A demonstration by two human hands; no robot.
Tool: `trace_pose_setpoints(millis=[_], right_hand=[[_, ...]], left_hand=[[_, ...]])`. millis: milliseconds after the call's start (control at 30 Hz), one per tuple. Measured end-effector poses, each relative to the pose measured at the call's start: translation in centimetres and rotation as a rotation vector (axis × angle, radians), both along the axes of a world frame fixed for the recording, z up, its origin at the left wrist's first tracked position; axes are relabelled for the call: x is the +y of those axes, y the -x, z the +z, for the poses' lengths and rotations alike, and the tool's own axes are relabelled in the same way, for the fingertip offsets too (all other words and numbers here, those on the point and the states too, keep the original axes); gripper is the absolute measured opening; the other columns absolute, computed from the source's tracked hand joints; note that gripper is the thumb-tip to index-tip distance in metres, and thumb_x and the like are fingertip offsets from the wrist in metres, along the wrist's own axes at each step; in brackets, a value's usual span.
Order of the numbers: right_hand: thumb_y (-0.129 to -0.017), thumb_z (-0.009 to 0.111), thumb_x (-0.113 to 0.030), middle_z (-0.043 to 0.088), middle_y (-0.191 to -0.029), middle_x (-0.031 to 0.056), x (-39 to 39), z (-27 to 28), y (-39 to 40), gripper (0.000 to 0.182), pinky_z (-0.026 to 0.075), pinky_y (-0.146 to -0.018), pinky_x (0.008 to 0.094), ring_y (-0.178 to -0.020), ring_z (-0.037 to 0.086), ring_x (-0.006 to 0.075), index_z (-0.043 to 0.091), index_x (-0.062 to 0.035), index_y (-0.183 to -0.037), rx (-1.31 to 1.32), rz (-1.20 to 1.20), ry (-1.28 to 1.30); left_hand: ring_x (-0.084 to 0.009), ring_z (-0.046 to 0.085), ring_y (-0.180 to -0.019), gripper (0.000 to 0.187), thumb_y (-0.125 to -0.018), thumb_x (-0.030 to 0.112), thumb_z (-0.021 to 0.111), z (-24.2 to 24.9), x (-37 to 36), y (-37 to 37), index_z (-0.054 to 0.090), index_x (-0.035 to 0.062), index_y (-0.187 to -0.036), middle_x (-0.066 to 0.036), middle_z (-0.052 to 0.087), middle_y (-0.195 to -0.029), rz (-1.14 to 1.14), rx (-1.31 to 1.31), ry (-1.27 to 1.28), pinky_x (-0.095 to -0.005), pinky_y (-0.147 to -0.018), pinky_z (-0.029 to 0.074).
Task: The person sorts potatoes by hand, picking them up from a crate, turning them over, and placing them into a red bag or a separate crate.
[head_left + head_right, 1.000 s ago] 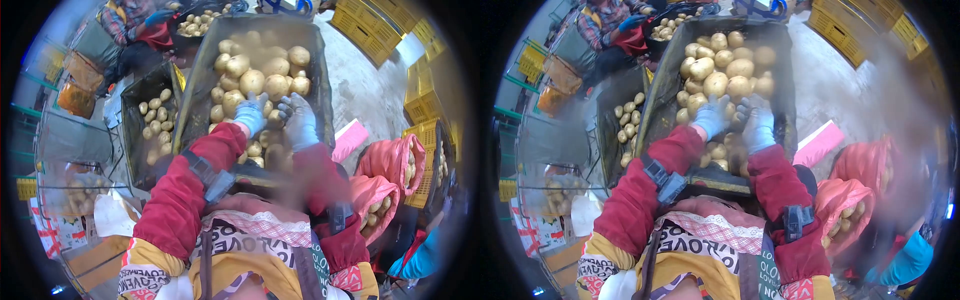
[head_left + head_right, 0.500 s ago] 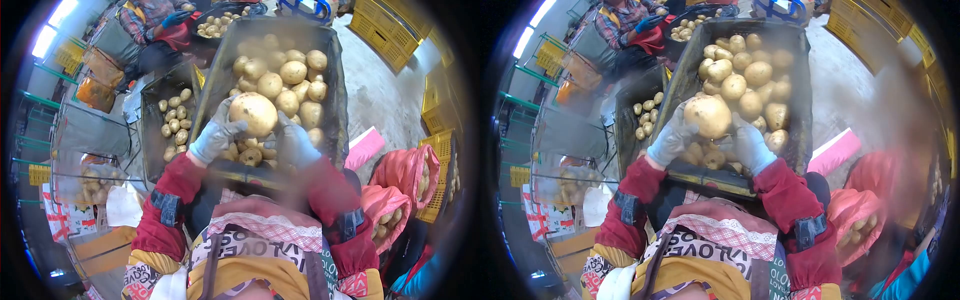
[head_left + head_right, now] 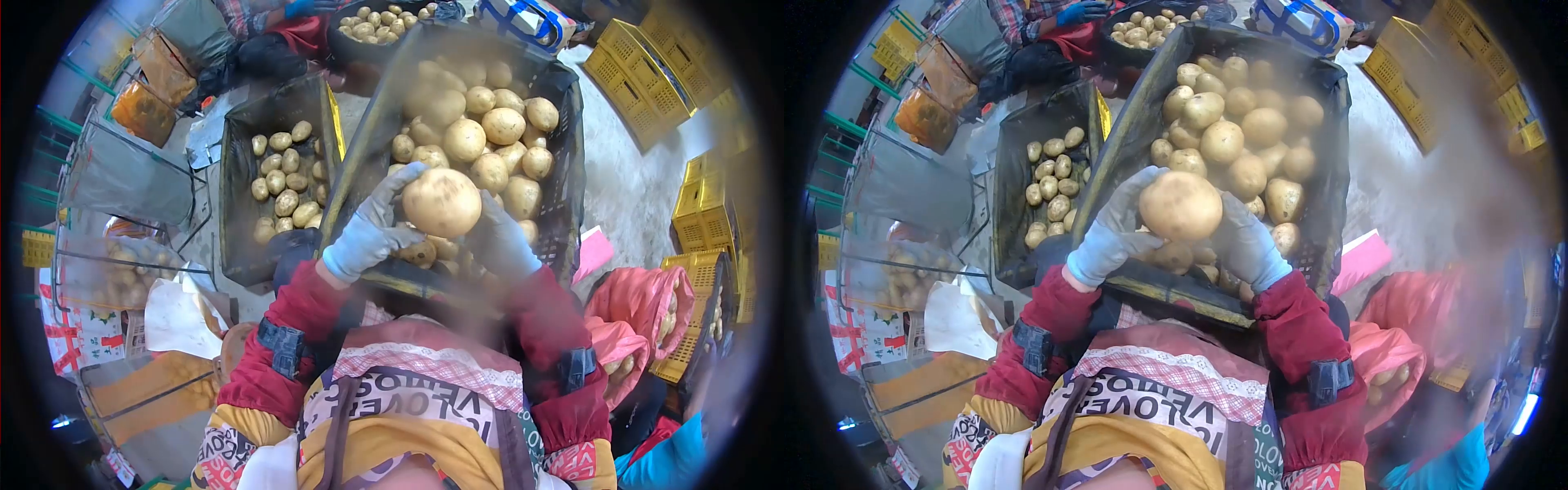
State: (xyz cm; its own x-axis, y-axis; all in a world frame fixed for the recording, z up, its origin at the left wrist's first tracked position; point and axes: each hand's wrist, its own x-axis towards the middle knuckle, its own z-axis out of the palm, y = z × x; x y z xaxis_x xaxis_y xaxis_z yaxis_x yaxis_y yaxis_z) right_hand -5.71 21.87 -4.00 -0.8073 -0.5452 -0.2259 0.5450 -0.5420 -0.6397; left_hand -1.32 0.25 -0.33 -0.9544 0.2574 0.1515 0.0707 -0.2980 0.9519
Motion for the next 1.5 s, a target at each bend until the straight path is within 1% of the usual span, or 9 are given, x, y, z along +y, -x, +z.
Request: trace_pose_setpoints(millis=[200, 267, 400, 467, 867, 967, 1067, 1133, 1500], right_hand=[[-0.099, 0.044, -0.046, 0.05, -0.135, 0.0169, 0.3, 3.6, -0.7, 0.062, 0.046, -0.102, 0.0423, -0.123, 0.051, 0.0293, 0.037, -0.001, -0.14, -0.09, 0.303, 0.158], [-0.101, 0.039, -0.047, 0.058, -0.126, 0.0122, -0.8, 4.6, -1.3, 0.056, 0.057, -0.068, 0.0276, -0.095, 0.065, 0.0211, 0.041, -0.0041, -0.137, -0.331, 0.129, 0.089], [-0.101, 0.04, -0.048, 0.06, -0.121, 0.0117, 0.3, 2.4, -0.8, 0.057, 0.056, -0.065, 0.0273, -0.089, 0.066, 0.0197, 0.041, -0.0039, -0.136, -0.227, 0.21, 0.181], [-0.099, 0.047, -0.044, 0.055, -0.129, 0.016, 0.8, 0.9, 0.0, 0.059, 0.054, -0.085, 0.0347, -0.106, 0.062, 0.0256, 0.041, -0.002, -0.138, -0.009, 0.103, -0.022], [-0.095, 0.058, -0.032, 0.059, -0.111, 0.0091, 0.9, 2.6, -0.4, 0.035, 0.052, -0.075, 0.0317, -0.09, 0.061, 0.0176, 0.057, -0.004, -0.116, -0.054, 0.114, -0.013], [-0.088, 0.065, -0.013, 0.057, -0.121, 0.0098, 1.4, -0.6, 0.7, 0.041, 0.05, -0.088, 0.0338, -0.104, 0.059, 0.0204, 0.052, -0.0019, -0.125, 0.581, 0.161, -0.665], [-0.078, 0.068, 0.001, 0.05, -0.134, 0.0101, 0.5, 2.4, -0.4, 0.064, 0.044, -0.1, 0.0351, -0.12, 0.051, 0.0217, 0.043, -0.0011, -0.137, 0.388, -0.026, -0.213], [-0.076, 0.069, 0.002, 0.047, -0.138, 0.0103, 0.1, 1.8, -0.1, 0.07, 0.042, -0.103, 0.0347, -0.123, 0.049, 0.021, 0.04, -0.0019, -0.14, 0.495, -0.079, -0.196], [-0.084, 0.068, -0.003, 0.057, -0.123, 0.0114, 0.5, 0.3, 0.9, 0.059, 0.052, -0.082, 0.029, -0.101, 0.061, 0.0184, 0.043, -0.0013, -0.137, 0.3, -0.168, -0.342]], left_hand=[[-0.0209, 0.04, -0.134, 0.089, -0.069, -0.007, 0.074, -0.1, -0.2, -0.1, 0.033, 0.008, -0.146, -0.008, 0.04, -0.145, -0.003, 0.003, -0.007, -0.0352, -0.11, 0.035], [-0.0201, 0.038, -0.135, 0.09, -0.067, -0.011, 0.072, -0.2, -0.3, -0.1, 0.033, 0.0082, -0.146, -0.008, 0.039, -0.146, 0.0, 0.0, -0.014, -0.033, -0.11, 0.035], [-0.0186, 0.043, -0.129, 0.089, -0.07, -0.007, 0.073, -0.6, -0.6, 0.3, 0.03, 0.0067, -0.148, -0.01, 0.042, -0.141, 0.021, 0.004, 0.134, -0.0315, -0.104, 0.041], [-0.0178, 0.045, -0.126, 0.087, -0.074, -0.005, 0.072, -0.4, -0.5, 0.4, 0.029, 0.0061, -0.148, -0.011, 0.042, -0.14, 0.044, -0.006, 0.26, -0.0302, -0.1, 0.044], [-0.0111, 0.059, -0.102, 0.071, -0.087, 0.019, 0.067, 1.5, -0.9, 0.3, 0.031, 0.0085, -0.147, -0.006, 0.054, -0.128, -0.132, -0.488, -0.156, -0.0224, -0.072, 0.051], [-0.015, 0.054, -0.115, 0.067, -0.088, 0.009, 0.066, -0.6, -1.1, 0.7, 0.032, 0.0053, -0.146, -0.008, 0.051, -0.131, -0.1, -0.377, -0.038, -0.028, -0.083, 0.053], [-0.0202, 0.047, -0.125, 0.084, -0.081, 0.009, 0.072, -1.1, -0.8, 0.8, 0.022, 0.0097, -0.149, -0.009, 0.043, -0.139, 0.048, 0.068, 0.301, -0.0353, -0.093, 0.05], [-0.0228, 0.039, -0.133, 0.09, -0.078, 0.005, 0.073, 0.9, -0.3, -0.1, 0.019, 0.009, -0.15, -0.01, 0.037, -0.142, -0.152, -0.398, -0.323, -0.038, -0.105, 0.041], [-0.0287, 0.047, -0.129, 0.065, -0.086, 0.012, 0.068, -0.6, -5.9, 0.2, 0.036, 0.0063, -0.142, -0.016, 0.045, -0.14, 0.004, -0.193, -0.775, -0.046, -0.104, 0.045]])
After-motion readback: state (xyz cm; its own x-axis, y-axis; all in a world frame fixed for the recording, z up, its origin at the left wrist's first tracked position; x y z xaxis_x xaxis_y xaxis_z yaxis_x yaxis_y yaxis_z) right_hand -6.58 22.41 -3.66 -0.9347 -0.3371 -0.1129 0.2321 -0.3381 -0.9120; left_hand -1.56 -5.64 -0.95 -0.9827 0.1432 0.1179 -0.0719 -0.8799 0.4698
